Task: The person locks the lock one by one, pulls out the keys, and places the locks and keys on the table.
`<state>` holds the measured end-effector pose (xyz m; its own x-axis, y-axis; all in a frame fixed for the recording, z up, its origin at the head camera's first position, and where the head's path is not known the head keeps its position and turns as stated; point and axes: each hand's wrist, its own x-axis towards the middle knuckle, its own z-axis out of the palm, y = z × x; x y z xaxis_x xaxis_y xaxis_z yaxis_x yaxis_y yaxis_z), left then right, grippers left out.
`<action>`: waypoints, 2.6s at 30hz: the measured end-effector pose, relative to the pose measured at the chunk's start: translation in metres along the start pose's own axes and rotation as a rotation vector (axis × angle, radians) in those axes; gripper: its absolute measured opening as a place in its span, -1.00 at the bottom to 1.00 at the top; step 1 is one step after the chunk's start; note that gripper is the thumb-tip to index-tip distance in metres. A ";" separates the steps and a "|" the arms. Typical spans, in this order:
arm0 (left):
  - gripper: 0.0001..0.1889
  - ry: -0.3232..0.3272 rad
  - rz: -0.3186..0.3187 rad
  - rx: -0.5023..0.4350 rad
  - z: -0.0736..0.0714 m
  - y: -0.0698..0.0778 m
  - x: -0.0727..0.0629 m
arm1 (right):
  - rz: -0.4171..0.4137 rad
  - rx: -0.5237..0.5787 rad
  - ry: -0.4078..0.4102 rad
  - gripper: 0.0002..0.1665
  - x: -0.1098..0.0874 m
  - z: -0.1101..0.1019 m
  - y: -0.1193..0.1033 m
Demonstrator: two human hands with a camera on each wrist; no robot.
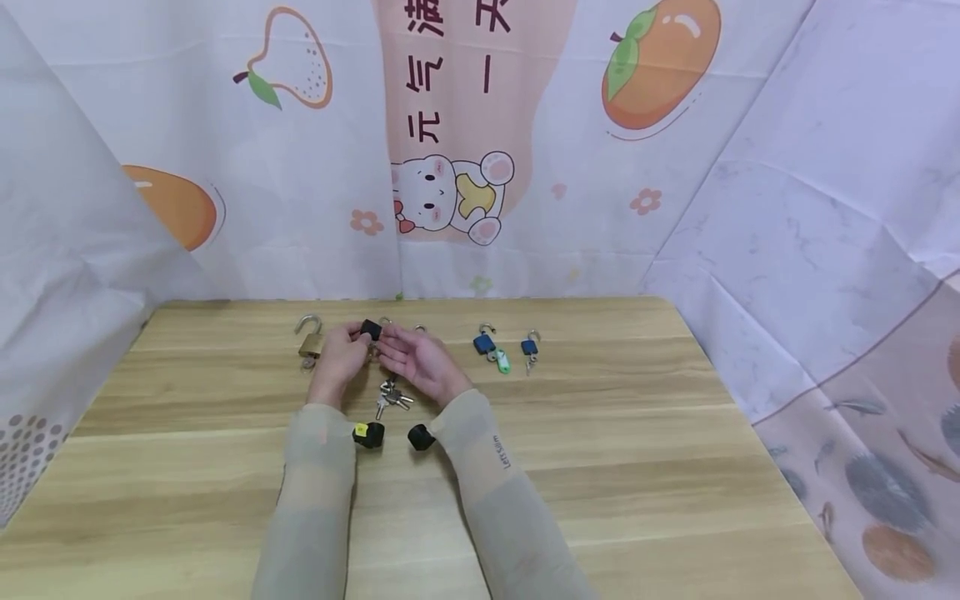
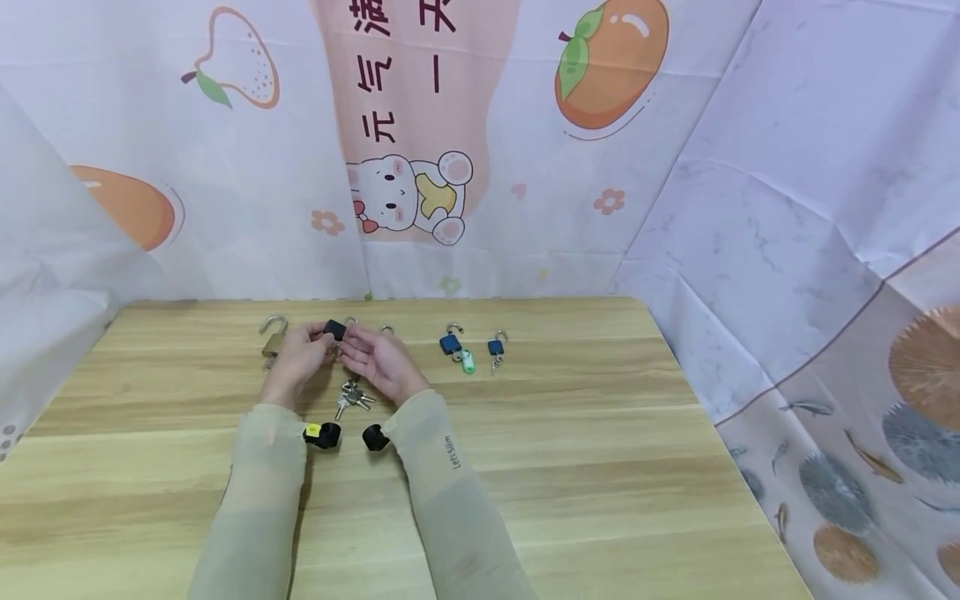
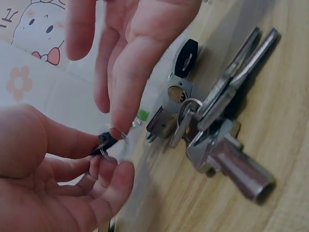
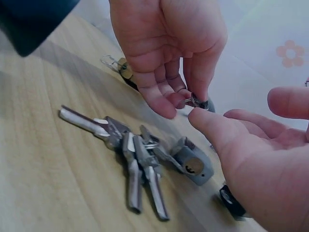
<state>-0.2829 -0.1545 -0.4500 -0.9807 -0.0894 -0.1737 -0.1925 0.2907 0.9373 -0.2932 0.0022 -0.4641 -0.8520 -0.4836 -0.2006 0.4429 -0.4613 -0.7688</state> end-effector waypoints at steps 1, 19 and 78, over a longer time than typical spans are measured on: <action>-0.51 -0.006 0.004 -0.014 0.001 0.001 0.000 | -0.007 0.001 0.001 -0.42 -0.002 -0.001 -0.001; -0.54 -0.097 0.045 -0.207 0.036 0.019 -0.017 | -0.039 -0.184 0.001 -0.44 -0.053 -0.033 -0.036; -0.61 -0.294 0.043 -0.371 0.099 0.030 -0.027 | -0.436 -0.700 0.383 -0.65 -0.064 -0.056 -0.059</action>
<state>-0.2658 -0.0487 -0.4472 -0.9657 0.2045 -0.1600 -0.1787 -0.0763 0.9809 -0.2807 0.1018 -0.4401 -0.9941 -0.0344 0.1025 -0.1047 0.0719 -0.9919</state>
